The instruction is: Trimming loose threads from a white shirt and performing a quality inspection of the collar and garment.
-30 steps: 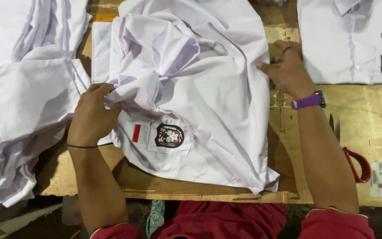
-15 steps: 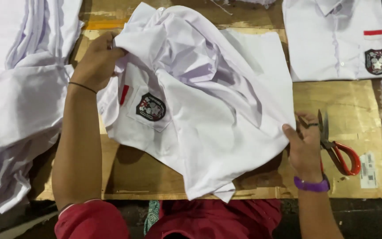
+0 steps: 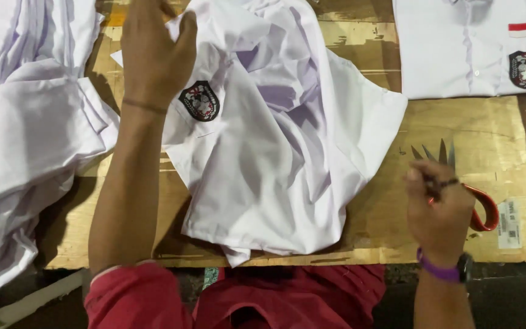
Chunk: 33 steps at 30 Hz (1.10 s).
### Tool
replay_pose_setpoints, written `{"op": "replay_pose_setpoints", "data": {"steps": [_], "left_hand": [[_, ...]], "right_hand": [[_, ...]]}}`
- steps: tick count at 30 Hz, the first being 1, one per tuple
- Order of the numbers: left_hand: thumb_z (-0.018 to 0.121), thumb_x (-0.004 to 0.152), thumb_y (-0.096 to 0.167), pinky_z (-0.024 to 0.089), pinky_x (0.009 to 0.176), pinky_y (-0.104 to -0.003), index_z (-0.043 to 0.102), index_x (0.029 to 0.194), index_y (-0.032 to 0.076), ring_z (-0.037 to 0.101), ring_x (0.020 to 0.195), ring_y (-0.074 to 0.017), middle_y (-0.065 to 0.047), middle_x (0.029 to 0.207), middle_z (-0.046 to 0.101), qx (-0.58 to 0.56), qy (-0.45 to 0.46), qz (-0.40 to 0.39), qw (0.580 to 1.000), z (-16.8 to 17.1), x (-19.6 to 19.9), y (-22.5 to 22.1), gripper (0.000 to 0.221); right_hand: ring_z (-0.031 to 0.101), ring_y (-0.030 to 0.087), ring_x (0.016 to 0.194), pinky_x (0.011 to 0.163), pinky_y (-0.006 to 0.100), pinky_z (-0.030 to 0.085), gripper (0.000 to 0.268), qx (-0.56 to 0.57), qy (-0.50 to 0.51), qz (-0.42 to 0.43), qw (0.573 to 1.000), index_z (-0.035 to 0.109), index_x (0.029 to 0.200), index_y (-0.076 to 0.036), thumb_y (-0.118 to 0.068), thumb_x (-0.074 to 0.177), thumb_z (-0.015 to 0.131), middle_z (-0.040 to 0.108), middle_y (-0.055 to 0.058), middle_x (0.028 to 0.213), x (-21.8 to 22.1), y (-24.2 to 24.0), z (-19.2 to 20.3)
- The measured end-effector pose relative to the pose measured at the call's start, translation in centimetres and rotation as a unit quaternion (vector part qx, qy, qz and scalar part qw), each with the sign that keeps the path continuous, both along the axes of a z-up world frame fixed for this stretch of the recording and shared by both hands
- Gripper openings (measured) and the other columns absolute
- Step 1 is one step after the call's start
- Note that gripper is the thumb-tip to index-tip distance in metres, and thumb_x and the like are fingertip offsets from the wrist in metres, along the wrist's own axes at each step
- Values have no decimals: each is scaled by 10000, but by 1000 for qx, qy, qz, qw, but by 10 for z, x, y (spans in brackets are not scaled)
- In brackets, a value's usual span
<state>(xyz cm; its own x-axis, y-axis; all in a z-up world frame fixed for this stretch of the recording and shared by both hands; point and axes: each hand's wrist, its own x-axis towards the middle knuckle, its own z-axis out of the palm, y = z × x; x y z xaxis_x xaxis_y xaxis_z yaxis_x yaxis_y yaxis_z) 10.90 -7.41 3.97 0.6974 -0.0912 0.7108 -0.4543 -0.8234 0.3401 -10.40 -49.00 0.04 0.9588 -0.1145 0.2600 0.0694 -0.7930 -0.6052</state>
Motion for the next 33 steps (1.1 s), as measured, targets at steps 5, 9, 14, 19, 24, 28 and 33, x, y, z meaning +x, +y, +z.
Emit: {"op": "replay_pose_setpoints", "data": {"steps": [5,9,14,19,24,28,33], "left_hand": [[338,882,765,213,1107,-757,444,1522,135,193,1481,-529,-232,1614,316,46,549,67,832,-5,-74,-40,904],[549,942,720,338,1079,-725,607,1276,68,410,1352,-544,-244,1346,498,28,434,92,896,-41,-75,-44,735],[718,926,270,331,931,-765,546,1130,73,368,1311,-494,-250,1398,415,34,318,32,947,-95,-18,-29,332],[652,884,133,22,1109,-787,543,1240,81,395,1359,-413,-192,1377,417,42,315,-52,947,-93,35,-15,376],[631,972,105,174,1107,-663,527,1173,35,402,1324,-381,-172,1333,463,70,269,-78,957,-97,33,19,237],[658,924,-70,267,1107,-570,353,1410,47,327,1334,-420,-206,1444,417,84,217,-5,973,-64,-27,16,585],[636,1013,320,93,1269,-580,222,1598,91,90,1548,-363,-187,1667,226,127,330,-48,934,-33,-121,-12,752]], "right_hand": [[548,360,1287,1010,485,507,486,20,92,173,980,525,1417,-9,-239,1009,654,546,233,1441,117,37,21],[396,520,1435,1198,626,291,748,6,182,270,945,420,1544,-39,-412,943,664,439,314,1543,134,90,20],[-26,340,1587,1223,625,-33,796,-144,288,199,926,159,1647,-220,-585,984,408,34,105,1735,144,77,-4],[-29,418,1564,1177,722,16,820,-150,299,74,939,193,1641,-141,-629,992,309,26,187,1715,132,64,-9],[59,435,1553,1118,805,85,794,-140,280,5,950,250,1617,-78,-588,1017,354,98,237,1696,124,64,-9],[231,504,1498,1106,771,209,635,-197,145,52,968,401,1533,23,-384,1052,478,278,303,1635,114,58,-22],[643,409,1244,1034,474,548,352,-89,-40,321,942,570,1378,75,-71,1060,533,644,277,1371,90,83,-9]]}}
